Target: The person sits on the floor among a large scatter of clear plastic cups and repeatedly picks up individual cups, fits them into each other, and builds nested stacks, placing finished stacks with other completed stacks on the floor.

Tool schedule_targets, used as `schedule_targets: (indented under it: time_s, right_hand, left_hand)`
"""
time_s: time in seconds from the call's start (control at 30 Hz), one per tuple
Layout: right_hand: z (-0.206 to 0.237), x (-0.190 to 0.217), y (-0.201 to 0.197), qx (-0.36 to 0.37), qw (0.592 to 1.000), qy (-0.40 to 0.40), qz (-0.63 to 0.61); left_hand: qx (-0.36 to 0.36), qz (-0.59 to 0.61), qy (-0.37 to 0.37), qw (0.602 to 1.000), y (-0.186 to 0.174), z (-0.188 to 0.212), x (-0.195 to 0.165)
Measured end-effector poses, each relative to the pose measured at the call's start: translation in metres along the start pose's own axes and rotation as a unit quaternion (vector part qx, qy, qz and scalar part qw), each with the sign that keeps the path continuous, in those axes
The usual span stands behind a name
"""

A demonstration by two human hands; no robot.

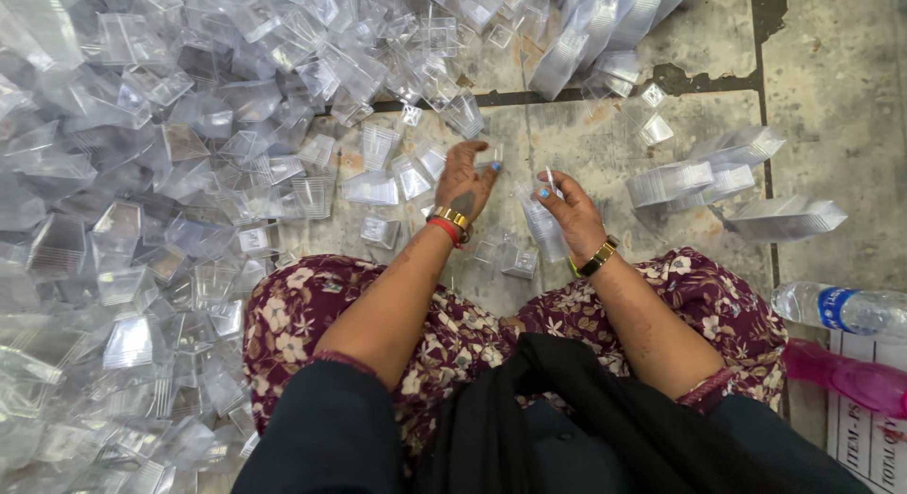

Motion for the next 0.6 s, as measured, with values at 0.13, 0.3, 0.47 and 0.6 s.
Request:
schedule_targets:
  time_s: [0.13, 0.3, 0.47, 0.6]
  right_hand:
    - [0.003, -0.002, 0.001, -0.017, 0.999, -0.005, 0.034]
    - [0.006, -0.008, -0.009, -0.032, 0.992, 0.001, 0.12]
    - [0.016, -0.003, -0.002, 0.011, 0.992, -0.013, 0.121]
    - [0.02, 0.014, 0.013, 0.069, 0.992, -0.057, 0.092]
  left_hand:
    - [0.069, -0.022, 0.106, 0.992, 0.019, 0.002, 0.008]
    - [-0.034, 0.153, -0.142, 0.977, -0.008, 0.004, 0.037]
    - [0.21, 0.132, -0.144, 0.958, 0.025, 0.024, -0.023]
    - [0.323, 0.191, -0.25, 0.893, 0.04, 0.044, -0.028]
Point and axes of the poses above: each hand's wrist, its own z-axis away from the middle knuckle, its own y-axis out of the palm, x = y × z, the point moved 10 cm from there along -z, towards the middle knuckle, and after that the axes turned 14 degrees about z, right-handed, at the moved point
